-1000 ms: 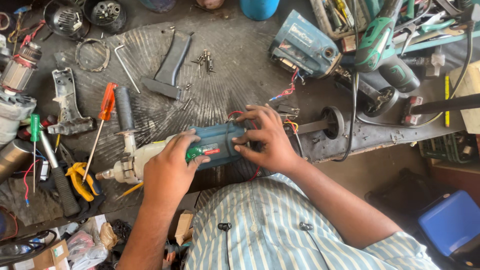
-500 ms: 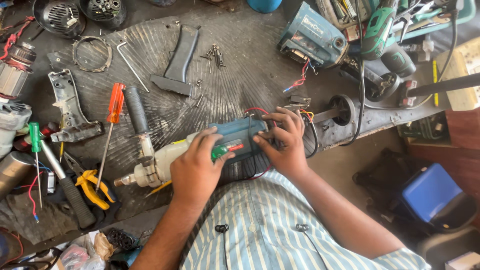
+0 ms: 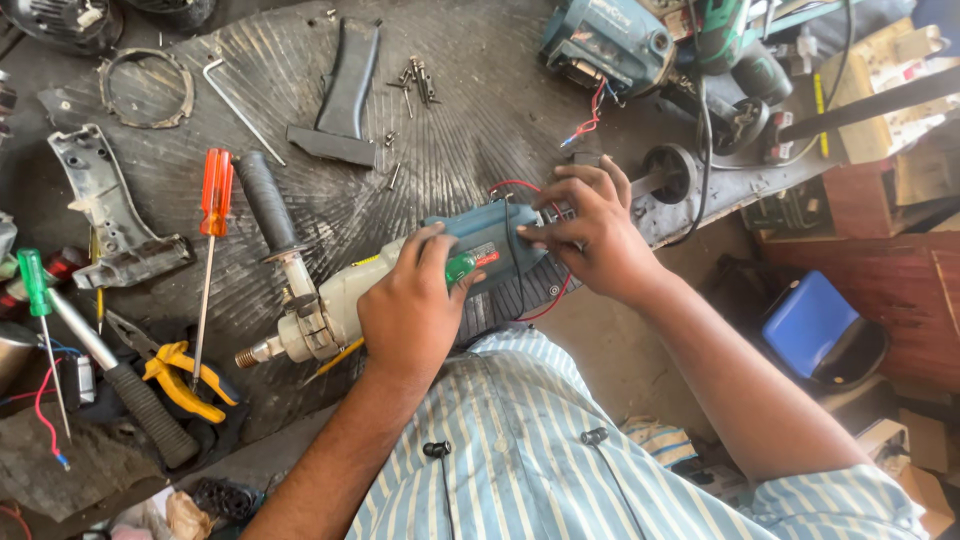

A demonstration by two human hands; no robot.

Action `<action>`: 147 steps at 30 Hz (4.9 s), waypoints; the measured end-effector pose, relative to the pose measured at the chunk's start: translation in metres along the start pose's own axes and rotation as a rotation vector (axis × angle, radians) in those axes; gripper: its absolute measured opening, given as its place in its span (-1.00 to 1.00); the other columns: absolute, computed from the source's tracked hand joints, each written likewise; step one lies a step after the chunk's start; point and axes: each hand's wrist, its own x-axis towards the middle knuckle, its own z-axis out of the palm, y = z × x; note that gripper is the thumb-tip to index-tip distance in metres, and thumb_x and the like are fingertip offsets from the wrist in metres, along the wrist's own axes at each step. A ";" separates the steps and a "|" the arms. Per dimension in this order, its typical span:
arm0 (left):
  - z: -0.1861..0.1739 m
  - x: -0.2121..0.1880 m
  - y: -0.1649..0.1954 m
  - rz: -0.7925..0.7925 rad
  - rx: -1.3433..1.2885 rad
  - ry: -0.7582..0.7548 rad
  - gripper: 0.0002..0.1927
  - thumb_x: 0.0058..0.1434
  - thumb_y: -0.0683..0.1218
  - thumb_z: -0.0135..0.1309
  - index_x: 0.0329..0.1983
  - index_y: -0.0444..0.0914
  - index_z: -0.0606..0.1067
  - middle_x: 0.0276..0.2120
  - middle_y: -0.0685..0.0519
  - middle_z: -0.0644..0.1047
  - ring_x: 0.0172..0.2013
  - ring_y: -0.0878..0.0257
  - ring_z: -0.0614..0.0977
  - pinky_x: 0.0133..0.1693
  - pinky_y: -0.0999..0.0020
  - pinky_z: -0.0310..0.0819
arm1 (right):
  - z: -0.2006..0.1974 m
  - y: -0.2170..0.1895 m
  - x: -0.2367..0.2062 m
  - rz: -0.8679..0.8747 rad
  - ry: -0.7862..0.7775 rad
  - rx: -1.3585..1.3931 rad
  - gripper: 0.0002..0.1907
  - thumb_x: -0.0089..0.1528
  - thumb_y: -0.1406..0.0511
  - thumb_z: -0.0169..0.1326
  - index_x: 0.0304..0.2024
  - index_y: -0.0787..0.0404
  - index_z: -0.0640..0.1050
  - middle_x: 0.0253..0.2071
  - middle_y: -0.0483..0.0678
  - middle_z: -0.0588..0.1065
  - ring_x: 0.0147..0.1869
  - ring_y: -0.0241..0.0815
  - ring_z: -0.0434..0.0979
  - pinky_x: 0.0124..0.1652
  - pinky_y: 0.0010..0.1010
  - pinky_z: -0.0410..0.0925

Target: The person repairs a blue power drill at a cluttered workbench. They use a screwdriver to unscrew the drill housing, handle and reposition red and black wires, adjust internal components, and press the housing back together while testing the switch.

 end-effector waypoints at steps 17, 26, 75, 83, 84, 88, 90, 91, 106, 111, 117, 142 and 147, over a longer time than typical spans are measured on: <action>0.000 -0.001 -0.012 0.030 0.021 -0.026 -0.46 0.06 0.19 0.30 0.00 -0.17 0.51 0.05 0.07 0.59 -0.29 0.05 0.71 -0.38 0.15 0.57 | -0.033 -0.046 0.036 -0.097 -0.223 -0.396 -0.82 0.05 0.24 0.26 -0.28 -0.10 0.73 -0.29 -0.27 0.52 -0.01 -0.19 0.46 -0.02 -0.22 0.23; -0.004 0.000 -0.014 0.039 -0.005 -0.042 -0.45 0.06 0.17 0.32 0.01 -0.20 0.50 0.07 0.06 0.58 -0.28 0.09 0.72 -0.39 0.20 0.57 | -0.023 -0.046 0.035 0.080 -0.310 -0.332 -0.77 0.07 0.29 0.24 -0.22 -0.04 0.73 -0.30 -0.10 0.49 -0.05 -0.06 0.50 -0.06 -0.18 0.32; 0.000 -0.004 -0.017 0.092 -0.014 0.016 -0.46 0.09 0.14 0.33 0.02 -0.23 0.50 0.06 0.03 0.58 -0.26 0.11 0.73 -0.36 0.22 0.59 | 0.000 -0.031 0.010 0.225 -0.105 -0.008 -0.83 0.15 0.33 0.29 -0.19 0.18 0.72 -0.27 0.00 0.52 -0.18 0.01 0.58 -0.17 -0.20 0.42; 0.004 -0.007 -0.020 0.065 -0.004 -0.017 -0.52 0.08 0.07 0.34 0.00 -0.21 0.50 0.09 0.01 0.58 -0.29 0.05 0.71 -0.37 0.17 0.58 | 0.011 -0.036 -0.003 0.355 0.018 0.142 -0.79 0.18 0.29 0.32 -0.13 0.15 0.70 -0.14 -0.03 0.55 -0.12 -0.06 0.61 -0.14 -0.27 0.45; 0.003 -0.009 -0.021 0.056 0.008 -0.024 -0.55 0.09 0.05 0.33 0.00 -0.20 0.51 0.08 0.01 0.58 -0.30 0.03 0.71 -0.38 0.15 0.58 | 0.009 -0.032 -0.005 0.373 -0.005 0.130 -0.78 0.17 0.29 0.32 -0.12 0.14 0.70 -0.12 -0.03 0.56 -0.12 -0.06 0.61 -0.14 -0.27 0.45; 0.012 -0.009 -0.014 0.084 0.069 0.010 -0.58 0.14 0.07 0.32 0.00 -0.16 0.52 0.05 0.02 0.60 -0.25 -0.01 0.69 -0.33 0.11 0.57 | 0.003 -0.008 -0.012 0.305 -0.142 0.157 -0.57 0.07 0.48 0.16 -0.04 0.02 0.69 0.05 -0.02 0.52 0.10 -0.02 0.57 0.03 -0.27 0.44; 0.017 -0.013 -0.013 0.105 0.114 0.013 -0.60 0.19 0.07 0.34 0.05 -0.11 0.55 0.02 0.11 0.62 -0.17 0.07 0.69 -0.26 0.19 0.54 | 0.003 0.002 -0.013 0.143 -0.094 0.150 -0.58 0.07 0.48 0.17 -0.06 0.03 0.70 -0.06 -0.04 0.53 0.08 -0.04 0.55 0.06 -0.26 0.43; 0.022 -0.017 -0.012 0.107 0.137 0.034 -0.58 0.09 0.06 0.38 -0.02 -0.12 0.58 0.00 0.11 0.64 -0.19 0.09 0.70 -0.29 0.20 0.55 | 0.004 0.005 -0.016 0.102 -0.054 0.182 -0.64 0.11 0.46 0.20 -0.07 0.05 0.70 -0.10 -0.06 0.52 0.08 -0.06 0.56 0.07 -0.27 0.43; 0.037 -0.018 -0.014 0.075 0.176 0.052 -0.57 0.00 0.09 0.42 -0.11 -0.15 0.61 -0.01 0.13 0.65 -0.16 0.14 0.70 -0.26 0.22 0.56 | 0.023 0.002 -0.034 0.256 0.132 0.354 -0.74 0.20 0.24 0.32 -0.04 0.05 0.69 -0.08 -0.11 0.53 0.04 -0.17 0.60 0.05 -0.33 0.48; 0.010 -0.002 0.001 0.069 0.079 0.012 -0.55 0.06 0.11 0.36 -0.06 -0.13 0.53 0.04 0.13 0.60 -0.16 0.07 0.69 -0.29 0.19 0.56 | 0.022 0.004 -0.025 0.199 0.115 0.360 -0.75 0.19 0.27 0.32 -0.06 0.08 0.70 -0.05 -0.08 0.54 0.05 -0.11 0.59 0.04 -0.27 0.46; -0.001 -0.001 -0.001 0.065 0.013 0.044 -0.54 -0.01 0.07 0.38 -0.09 -0.14 0.52 0.00 0.11 0.61 -0.18 0.05 0.69 -0.30 0.18 0.55 | 0.016 0.009 -0.012 0.207 0.041 0.490 -0.75 0.16 0.31 0.33 -0.10 0.15 0.71 -0.09 -0.08 0.53 0.02 -0.16 0.59 0.02 -0.34 0.43; 0.006 0.008 0.015 -0.056 0.021 0.046 -0.53 -0.09 0.09 0.42 -0.16 -0.18 0.56 0.00 0.15 0.63 -0.25 0.12 0.72 -0.33 0.25 0.57 | -0.003 0.018 0.007 0.061 -0.042 0.341 -0.83 0.12 0.25 0.34 -0.32 0.21 0.67 -0.23 -0.03 0.49 -0.17 -0.03 0.58 -0.19 -0.24 0.43; 0.000 0.011 0.035 -0.108 -0.016 0.129 -0.54 0.09 0.05 0.40 0.01 -0.17 0.54 -0.12 0.08 0.61 -0.28 0.22 0.71 -0.28 0.32 0.60 | 0.029 0.039 0.001 -0.010 0.076 0.519 -0.73 0.11 0.31 0.41 -0.38 0.30 0.55 -0.16 0.06 0.41 -0.14 -0.03 0.51 -0.18 -0.27 0.41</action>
